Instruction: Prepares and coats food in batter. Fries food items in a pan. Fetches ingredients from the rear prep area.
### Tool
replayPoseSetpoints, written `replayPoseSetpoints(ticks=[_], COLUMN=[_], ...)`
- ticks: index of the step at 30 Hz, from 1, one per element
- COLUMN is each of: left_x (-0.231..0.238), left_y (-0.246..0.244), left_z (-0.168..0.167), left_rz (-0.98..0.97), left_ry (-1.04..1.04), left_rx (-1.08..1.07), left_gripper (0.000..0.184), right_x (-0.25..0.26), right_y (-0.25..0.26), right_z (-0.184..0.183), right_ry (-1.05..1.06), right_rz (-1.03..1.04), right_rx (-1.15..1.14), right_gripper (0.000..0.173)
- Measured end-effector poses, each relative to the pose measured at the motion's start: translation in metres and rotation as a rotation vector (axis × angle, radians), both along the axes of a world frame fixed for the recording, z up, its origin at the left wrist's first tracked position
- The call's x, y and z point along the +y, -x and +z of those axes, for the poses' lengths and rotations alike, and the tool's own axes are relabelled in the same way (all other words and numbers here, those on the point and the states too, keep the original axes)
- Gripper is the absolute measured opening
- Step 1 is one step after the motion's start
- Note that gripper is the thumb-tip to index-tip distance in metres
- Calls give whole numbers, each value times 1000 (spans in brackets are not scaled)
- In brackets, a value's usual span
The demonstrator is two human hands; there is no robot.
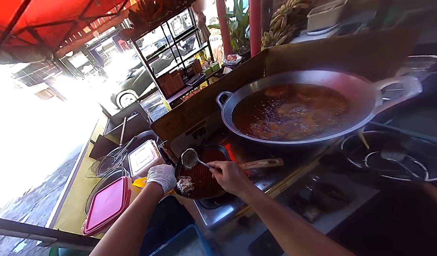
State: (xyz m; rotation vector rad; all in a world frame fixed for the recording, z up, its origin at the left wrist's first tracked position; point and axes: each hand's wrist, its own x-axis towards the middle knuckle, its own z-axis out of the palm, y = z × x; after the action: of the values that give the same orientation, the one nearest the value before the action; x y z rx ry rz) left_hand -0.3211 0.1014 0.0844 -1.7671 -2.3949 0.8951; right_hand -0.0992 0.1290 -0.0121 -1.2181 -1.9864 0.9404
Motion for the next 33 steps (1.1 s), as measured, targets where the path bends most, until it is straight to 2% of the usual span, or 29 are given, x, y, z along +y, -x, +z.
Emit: replayPoseSetpoints(ticks=[8,12,18,25,29,33], left_x=[-1,3,0,0,-13,-48], left_y=[-18,-12,-19,-31,-29,-16], left_z=[15,6,9,-1,16,17], left_rz=[-1,-26,12,20,39,187], left_ry=[91,72,4,46,11,-110], left_rx=[26,73,51,32,10,-115], left_gripper=[28,26,25,27,26,31], right_x=[-3,-5,-6,-5,-4,-1], right_y=[-5,-3,1,7,10,13], right_z=[-3,-1,-2,-3,-1,-6], right_ry=[20,29,17,37,53,28], right_rz=[7,8,11,39,44,69], right_rx=[-4,-27,-22,-25,-1,14], right_gripper=[26,27,27,27,27,28])
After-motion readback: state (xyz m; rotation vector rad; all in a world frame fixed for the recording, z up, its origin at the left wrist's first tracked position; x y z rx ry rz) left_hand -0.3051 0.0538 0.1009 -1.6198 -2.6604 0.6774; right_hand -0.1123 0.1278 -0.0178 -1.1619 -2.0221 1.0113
